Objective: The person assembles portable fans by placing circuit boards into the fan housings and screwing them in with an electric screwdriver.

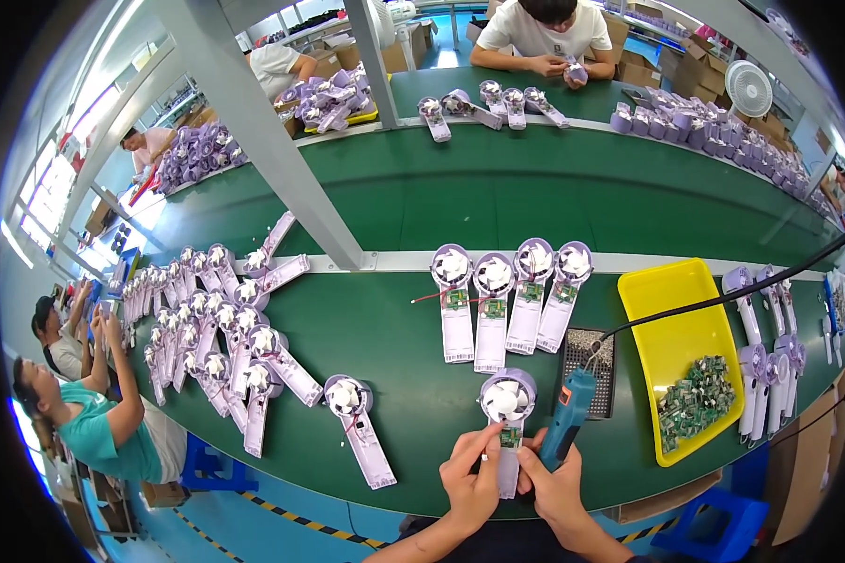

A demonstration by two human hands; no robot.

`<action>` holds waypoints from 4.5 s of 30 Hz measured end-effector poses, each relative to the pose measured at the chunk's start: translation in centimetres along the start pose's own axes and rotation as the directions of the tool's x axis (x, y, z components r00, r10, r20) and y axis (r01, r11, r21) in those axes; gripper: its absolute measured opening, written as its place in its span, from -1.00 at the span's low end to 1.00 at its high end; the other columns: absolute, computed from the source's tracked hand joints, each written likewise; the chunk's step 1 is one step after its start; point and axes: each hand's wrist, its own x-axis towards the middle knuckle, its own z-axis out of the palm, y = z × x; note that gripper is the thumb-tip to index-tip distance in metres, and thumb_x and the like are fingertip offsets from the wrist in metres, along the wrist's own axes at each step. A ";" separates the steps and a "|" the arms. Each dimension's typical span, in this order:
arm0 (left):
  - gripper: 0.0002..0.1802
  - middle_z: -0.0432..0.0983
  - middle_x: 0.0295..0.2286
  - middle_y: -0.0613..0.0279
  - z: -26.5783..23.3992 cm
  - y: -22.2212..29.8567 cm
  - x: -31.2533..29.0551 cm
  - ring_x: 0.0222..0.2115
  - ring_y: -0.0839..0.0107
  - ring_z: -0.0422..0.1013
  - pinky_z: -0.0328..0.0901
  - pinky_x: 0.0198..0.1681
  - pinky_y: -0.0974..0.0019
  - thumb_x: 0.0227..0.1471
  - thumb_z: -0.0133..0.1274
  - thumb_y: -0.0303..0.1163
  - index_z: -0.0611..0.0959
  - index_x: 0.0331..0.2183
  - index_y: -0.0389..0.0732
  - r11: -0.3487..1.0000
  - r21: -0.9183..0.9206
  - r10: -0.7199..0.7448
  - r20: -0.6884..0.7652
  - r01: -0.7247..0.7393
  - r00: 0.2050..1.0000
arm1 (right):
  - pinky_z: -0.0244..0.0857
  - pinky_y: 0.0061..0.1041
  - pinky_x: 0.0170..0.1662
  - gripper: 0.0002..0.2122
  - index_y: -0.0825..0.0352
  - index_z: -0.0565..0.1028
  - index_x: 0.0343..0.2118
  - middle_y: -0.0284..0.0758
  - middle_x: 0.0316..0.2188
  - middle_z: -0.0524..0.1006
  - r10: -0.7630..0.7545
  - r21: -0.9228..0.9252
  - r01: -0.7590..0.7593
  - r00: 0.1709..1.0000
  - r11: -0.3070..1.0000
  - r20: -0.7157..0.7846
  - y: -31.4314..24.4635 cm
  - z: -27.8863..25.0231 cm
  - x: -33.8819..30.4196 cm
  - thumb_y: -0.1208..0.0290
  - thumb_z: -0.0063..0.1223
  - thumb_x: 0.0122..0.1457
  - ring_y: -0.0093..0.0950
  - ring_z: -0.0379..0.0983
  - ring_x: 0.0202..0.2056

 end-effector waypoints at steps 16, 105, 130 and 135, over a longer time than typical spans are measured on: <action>-0.71 0.65 -0.29 0.21 -6.8 1.3 10.9 -0.30 0.61 0.44 0.34 -0.18 0.46 0.19 0.07 -0.39 0.67 -0.11 -0.35 0.988 0.048 -0.146 0.043 0.144 0.988 | 0.25 -0.56 -0.63 -0.78 0.39 0.31 -0.11 0.02 -0.27 0.57 0.037 0.035 -0.042 0.988 0.998 0.150 -0.5 -0.6 1.1 0.53 0.04 0.24 -0.59 0.30 -0.70; -0.50 0.36 -0.06 0.02 -4.4 2.5 1.7 -0.12 0.22 0.54 0.49 -0.02 0.29 -0.09 0.15 -0.84 0.54 -0.03 -0.47 0.866 -0.401 0.062 0.678 0.298 0.732 | 0.34 -0.59 -0.35 -0.69 0.36 0.37 -0.13 -0.19 -0.21 0.51 -0.292 -0.316 0.482 0.819 0.817 0.494 -3.7 -2.6 -1.6 0.67 0.23 0.10 -0.55 0.47 -0.29; -0.37 0.63 -0.35 0.14 -2.5 2.2 1.0 -0.34 0.25 0.56 0.43 -0.24 0.26 -0.29 0.40 -0.60 0.56 -0.08 -0.36 0.946 -0.275 0.286 0.464 -0.171 0.839 | 0.23 -0.61 -0.61 -0.66 0.45 0.36 -0.03 -0.30 -0.43 0.51 0.195 0.005 -0.198 0.970 0.980 0.143 -4.3 -2.2 -3.6 0.54 0.19 0.16 -0.63 0.33 -0.65; -0.41 0.61 -0.40 0.15 -3.1 2.4 1.5 -0.35 0.31 0.55 0.43 -0.24 0.30 -0.30 0.45 -0.55 0.57 -0.15 -0.35 0.927 -0.360 0.285 0.491 -0.106 0.823 | 0.25 -0.65 -0.57 -0.62 0.53 0.43 -0.09 -0.18 -0.24 0.51 0.056 -0.064 -0.036 0.938 0.997 0.343 -4.2 -3.6 -3.4 0.57 0.29 0.04 -0.63 0.39 -0.58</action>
